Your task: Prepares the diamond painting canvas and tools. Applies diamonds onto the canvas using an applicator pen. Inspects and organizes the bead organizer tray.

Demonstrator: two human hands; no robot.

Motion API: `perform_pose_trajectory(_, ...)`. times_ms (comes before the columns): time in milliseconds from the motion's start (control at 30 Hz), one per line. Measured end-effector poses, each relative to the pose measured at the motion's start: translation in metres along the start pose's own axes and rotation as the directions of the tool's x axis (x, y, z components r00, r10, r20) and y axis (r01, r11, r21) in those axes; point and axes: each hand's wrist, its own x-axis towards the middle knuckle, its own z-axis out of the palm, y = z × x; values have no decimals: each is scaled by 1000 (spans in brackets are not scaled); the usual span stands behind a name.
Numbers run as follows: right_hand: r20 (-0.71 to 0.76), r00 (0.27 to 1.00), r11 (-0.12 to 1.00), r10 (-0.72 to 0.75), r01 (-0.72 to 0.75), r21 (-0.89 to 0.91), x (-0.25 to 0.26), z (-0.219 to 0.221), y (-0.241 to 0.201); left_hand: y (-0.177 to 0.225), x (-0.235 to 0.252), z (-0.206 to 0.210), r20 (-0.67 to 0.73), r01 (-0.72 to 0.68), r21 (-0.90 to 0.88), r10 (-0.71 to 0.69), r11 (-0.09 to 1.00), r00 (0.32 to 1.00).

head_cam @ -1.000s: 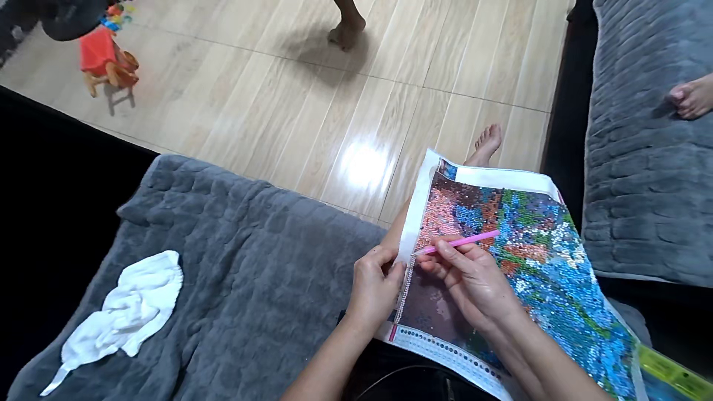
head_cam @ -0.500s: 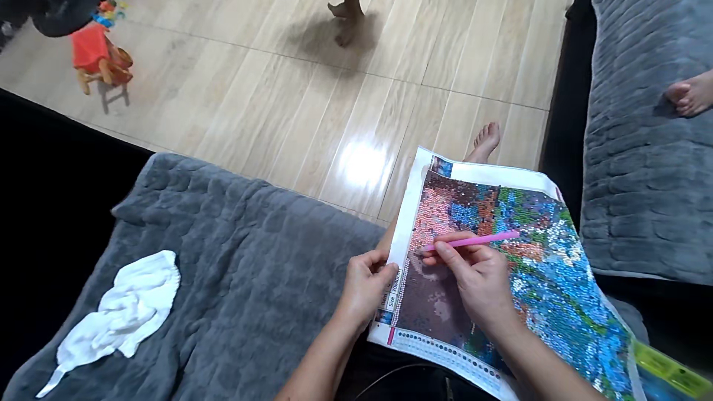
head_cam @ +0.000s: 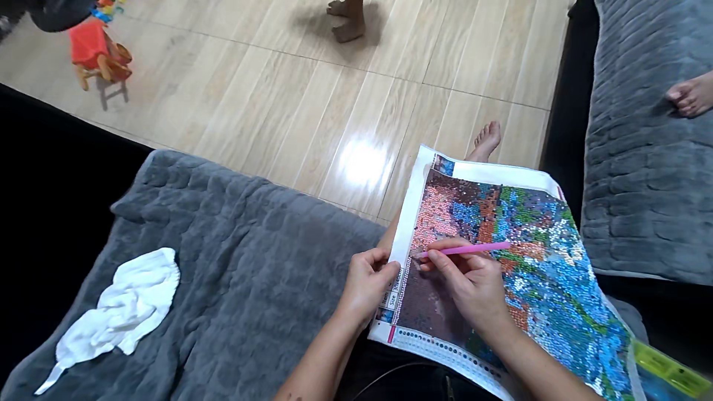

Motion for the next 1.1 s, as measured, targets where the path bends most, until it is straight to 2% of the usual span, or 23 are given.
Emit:
perform_pose_trajectory(533, 19, 994, 990, -112, 113, -85, 0, 2, 5, 1, -1, 0, 15, 6, -7, -6, 1000, 1000)
perform_pose_trajectory(667, 70, 966, 946, -250, 259, -194, 1, 4, 9, 0, 0, 1, 14, -7, 6, 7, 1000, 1000)
perform_pose_trajectory(767, 163, 902, 829, -400, 432, -354, 1, 6, 12, -3, 2, 1, 6, -12, 10, 11, 1000, 1000)
perform_pose_trajectory(833, 197, 886, 798, -419, 463, -386, 3, 5, 10, -4, 4, -1, 7, -1, -5, 1, 1000, 1000)
perform_pose_trajectory(900, 162, 935, 887, -315, 351, -302, 6, 1, 4, -5, 6, -2, 3, 13, -30, -13, 999, 1000)
perform_pose_trajectory(967, 95, 987, 980, -131, 143, -136, 9, -9, -7, -5, 5, -2, -1, 7, -53, -7, 999, 1000)
perform_pose_trajectory(1033, 30, 998, 996, 57, -59, 68, 10, -24, -21, -6, 3, -2, 0, -9, -70, 9, 997, 1000)
perform_pose_trajectory(1100, -50, 976, 950, 213, -195, 245, 8, -40, -32, -8, -1, -3, 4, -18, -74, 19, 997, 1000)
